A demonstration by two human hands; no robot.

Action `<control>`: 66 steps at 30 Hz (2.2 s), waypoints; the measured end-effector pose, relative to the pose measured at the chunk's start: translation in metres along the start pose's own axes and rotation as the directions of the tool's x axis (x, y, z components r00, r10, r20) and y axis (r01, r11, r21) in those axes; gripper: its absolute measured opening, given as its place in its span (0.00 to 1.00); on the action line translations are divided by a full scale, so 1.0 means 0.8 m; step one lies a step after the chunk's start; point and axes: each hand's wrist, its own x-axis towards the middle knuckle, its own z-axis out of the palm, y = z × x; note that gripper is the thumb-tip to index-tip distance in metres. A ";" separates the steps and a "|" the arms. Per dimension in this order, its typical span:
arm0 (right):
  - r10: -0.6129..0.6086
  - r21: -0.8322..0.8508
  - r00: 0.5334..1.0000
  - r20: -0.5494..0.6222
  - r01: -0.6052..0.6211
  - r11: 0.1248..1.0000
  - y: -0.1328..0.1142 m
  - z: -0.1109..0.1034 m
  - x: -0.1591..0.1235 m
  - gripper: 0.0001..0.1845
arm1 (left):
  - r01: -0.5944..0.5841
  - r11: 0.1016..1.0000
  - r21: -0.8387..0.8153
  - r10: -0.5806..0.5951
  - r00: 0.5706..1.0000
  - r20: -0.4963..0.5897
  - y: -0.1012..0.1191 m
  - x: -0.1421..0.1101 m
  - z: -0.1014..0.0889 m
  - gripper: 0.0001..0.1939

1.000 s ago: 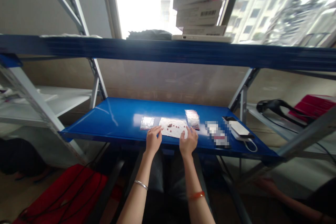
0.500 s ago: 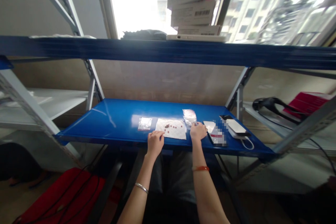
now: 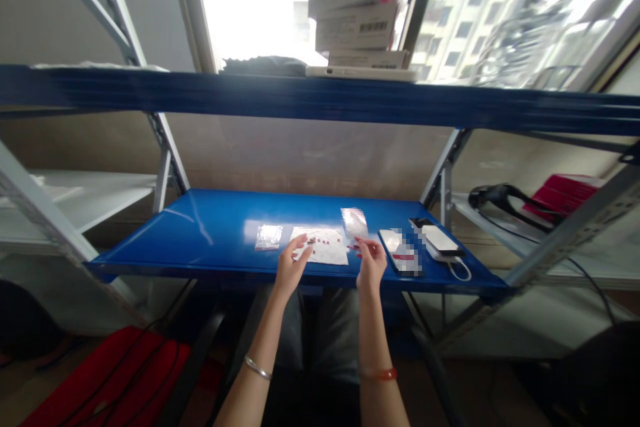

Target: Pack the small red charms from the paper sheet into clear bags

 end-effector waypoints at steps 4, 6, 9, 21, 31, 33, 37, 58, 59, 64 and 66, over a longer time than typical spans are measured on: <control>0.046 0.078 0.922 0.385 -0.082 0.994 -0.056 0.012 -0.026 0.14 | 0.015 0.964 -0.265 0.008 0.996 0.086 0.035 -0.003 -0.004 0.26; 0.073 0.064 0.817 0.571 -0.133 0.989 -0.075 0.018 -0.039 0.13 | -0.003 0.942 -0.336 0.040 0.994 0.101 0.051 -0.006 -0.007 0.26; 0.137 -0.035 0.657 0.742 -0.166 0.986 -0.080 0.028 -0.056 0.14 | 0.000 0.927 -0.374 0.036 0.995 0.088 0.067 -0.011 -0.013 0.23; 0.143 -0.241 0.674 0.724 0.053 0.969 -0.096 0.041 -0.078 0.22 | -0.001 0.943 -0.333 0.022 0.998 0.060 0.071 -0.013 -0.024 0.17; 0.231 -0.169 0.648 0.726 -0.158 0.973 -0.090 0.040 -0.077 0.16 | 0.024 0.951 -0.309 0.070 0.955 0.287 0.076 -0.017 -0.031 0.17; 0.230 -0.153 0.625 0.746 -0.175 0.973 -0.093 0.036 -0.073 0.16 | -0.032 0.966 -0.256 0.105 0.955 0.276 0.078 -0.017 -0.037 0.17; 0.241 -0.153 0.646 0.724 -0.191 0.970 -0.098 0.030 -0.069 0.18 | -0.175 0.974 -0.145 0.206 0.949 0.237 0.086 -0.020 -0.052 0.13; 0.265 -0.089 0.526 0.808 -0.336 0.938 -0.096 0.038 -0.085 0.20 | 0.108 0.940 -0.324 0.076 0.859 0.506 0.099 -0.025 -0.042 0.19; 0.265 -0.087 0.527 0.807 -0.339 0.937 -0.096 0.038 -0.084 0.20 | 0.117 0.935 -0.335 0.074 0.860 0.505 0.099 -0.025 -0.042 0.18; 0.277 -0.119 0.514 0.812 -0.320 0.940 -0.102 0.037 -0.084 0.20 | 0.159 0.914 -0.374 0.061 0.855 0.514 0.096 -0.024 -0.041 0.16; 0.285 -0.145 0.499 0.818 -0.299 0.943 -0.106 0.036 -0.085 0.20 | 0.171 0.917 -0.361 0.043 0.856 0.516 0.095 -0.023 -0.041 0.16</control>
